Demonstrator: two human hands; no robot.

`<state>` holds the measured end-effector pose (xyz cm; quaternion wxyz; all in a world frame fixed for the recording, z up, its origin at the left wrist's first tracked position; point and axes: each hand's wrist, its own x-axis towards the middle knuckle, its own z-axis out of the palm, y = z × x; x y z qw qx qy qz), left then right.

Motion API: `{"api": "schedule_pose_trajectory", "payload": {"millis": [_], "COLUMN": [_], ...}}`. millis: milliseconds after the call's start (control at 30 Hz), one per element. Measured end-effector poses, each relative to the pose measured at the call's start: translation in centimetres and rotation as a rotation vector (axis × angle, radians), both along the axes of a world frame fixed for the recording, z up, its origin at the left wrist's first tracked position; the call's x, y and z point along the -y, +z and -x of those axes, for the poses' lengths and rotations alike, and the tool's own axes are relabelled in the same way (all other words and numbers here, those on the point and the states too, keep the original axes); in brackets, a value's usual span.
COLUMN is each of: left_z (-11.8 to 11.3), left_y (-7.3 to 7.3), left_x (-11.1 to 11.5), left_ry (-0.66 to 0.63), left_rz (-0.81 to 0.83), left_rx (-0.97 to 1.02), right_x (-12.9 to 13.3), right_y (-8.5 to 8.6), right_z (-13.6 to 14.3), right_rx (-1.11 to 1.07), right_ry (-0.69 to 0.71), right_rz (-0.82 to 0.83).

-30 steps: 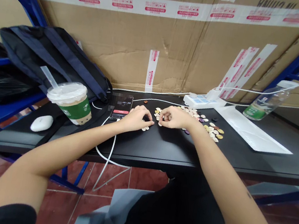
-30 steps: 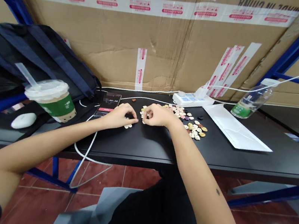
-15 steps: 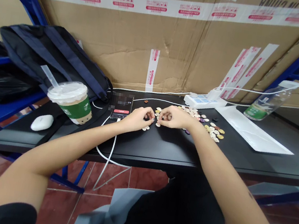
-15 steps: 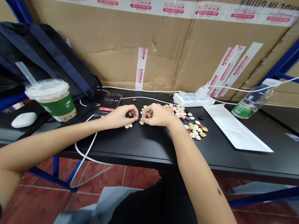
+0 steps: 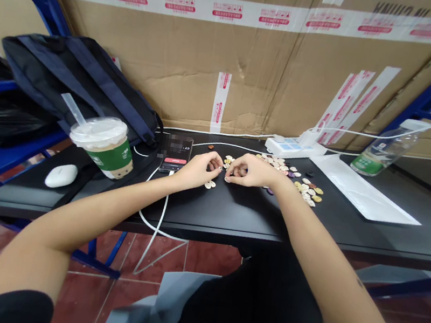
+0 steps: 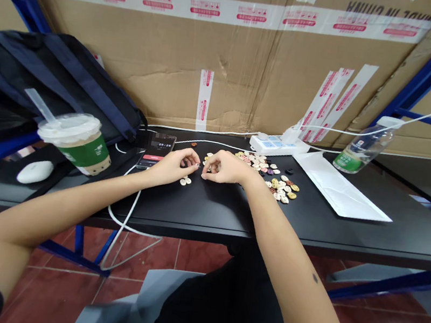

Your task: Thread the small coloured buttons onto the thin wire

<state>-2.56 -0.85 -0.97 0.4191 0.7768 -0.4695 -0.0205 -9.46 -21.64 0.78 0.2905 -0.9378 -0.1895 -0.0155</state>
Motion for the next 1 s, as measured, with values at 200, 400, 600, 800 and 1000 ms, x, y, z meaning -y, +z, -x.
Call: {"api": "schedule_pose_trajectory", "payload": {"millis": [200,400,600,800,1000], "left_z": [0.02,-0.15,-0.28,-0.69,-0.77], "left_y": [-0.07,-0.25,-0.32,-0.62,-0.72], "left_x": [0.09,0.14,0.21,0.37,0.46], "left_ry": [0.011,0.012,0.014,0.023,0.004], "left_rz": [0.018,0.042,0.052,0.084,0.117], "left_rx": [-0.065,-0.119,-0.162,-0.192,-0.210], "right_x": [-0.64,-0.66,-0.45,-0.50,-0.67], "right_y": [0.46,0.07,-0.22,-0.18,-0.23], "right_z": [0.43,0.03,-0.47,-0.43,-0.44], "right_rx": [0.030,0.132,0.216,0.102,0.019], "right_ry": [0.031,-0.065,-0.189,-0.119,-0.060], "right_rz": [-0.043,-0.079,-0.072,-0.217,-0.350]}}
